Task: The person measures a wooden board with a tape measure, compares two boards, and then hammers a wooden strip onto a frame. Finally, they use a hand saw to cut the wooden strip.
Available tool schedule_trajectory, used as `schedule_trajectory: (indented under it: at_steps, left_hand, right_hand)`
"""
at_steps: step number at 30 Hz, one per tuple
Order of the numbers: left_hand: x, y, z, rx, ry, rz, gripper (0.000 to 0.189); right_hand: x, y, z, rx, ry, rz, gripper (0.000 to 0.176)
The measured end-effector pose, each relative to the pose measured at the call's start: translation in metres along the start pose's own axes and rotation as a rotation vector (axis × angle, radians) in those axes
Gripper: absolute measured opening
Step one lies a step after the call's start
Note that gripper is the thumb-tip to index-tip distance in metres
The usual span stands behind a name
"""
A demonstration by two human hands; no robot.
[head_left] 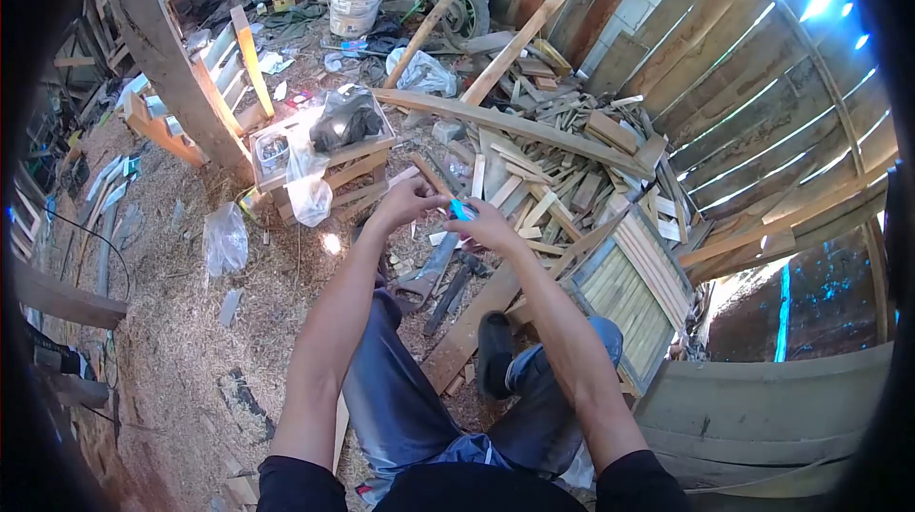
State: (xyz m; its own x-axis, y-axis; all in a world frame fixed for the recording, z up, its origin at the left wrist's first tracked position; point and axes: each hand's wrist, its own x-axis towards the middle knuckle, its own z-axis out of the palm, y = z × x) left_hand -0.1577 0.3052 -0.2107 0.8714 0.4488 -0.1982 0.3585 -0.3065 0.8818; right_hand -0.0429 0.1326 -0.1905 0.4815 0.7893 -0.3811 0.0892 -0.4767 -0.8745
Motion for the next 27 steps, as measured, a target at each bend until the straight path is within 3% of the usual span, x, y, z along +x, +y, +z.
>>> schedule_trajectory:
  at_steps: [4, 6, 7, 12, 14, 18, 21, 24, 27]
  left_hand:
    - [-0.014, 0.013, 0.004, -0.126, -0.020, 0.096, 0.041]
    - [-0.013, 0.008, 0.007, -0.179, -0.040, 0.020, 0.039]
    - [-0.011, 0.007, 0.004, -0.181, -0.160, -0.012, 0.040]
    - [0.006, -0.002, 0.019, -0.345, -0.106, -0.211, 0.033]
    - [0.028, -0.029, 0.033, -0.441, -0.037, -0.327, 0.039]
    - [0.075, -0.064, 0.073, -0.496, 0.003, -0.410, 0.033]
    - [0.108, -0.121, 0.124, -0.388, 0.083, -0.448, 0.028]
    - [0.120, -0.151, 0.156, -0.302, 0.029, -0.392, 0.029]
    - [0.126, -0.202, 0.189, -0.079, -0.002, -0.426, 0.035]
  right_hand:
    - [-0.001, -0.020, 0.007, 0.049, -0.038, -0.027, 0.046]
    - [0.001, -0.020, 0.005, 0.060, -0.093, 0.085, 0.047]
    - [0.006, -0.012, 0.005, 0.124, -0.107, 0.108, 0.054]
    - [0.033, 0.023, 0.009, 0.482, -0.194, 0.087, 0.049]
    - [0.044, 0.031, 0.005, 0.581, -0.203, 0.147, 0.042]
    - [0.064, 0.053, -0.008, 0.647, -0.076, 0.266, 0.043]
    - [0.088, 0.098, -0.001, 0.464, 0.061, 0.361, 0.048]
    - [0.124, 0.170, 0.012, 0.502, 0.173, 0.428, 0.045]
    - [0.136, 0.215, 0.015, 0.491, 0.091, 0.499, 0.037]
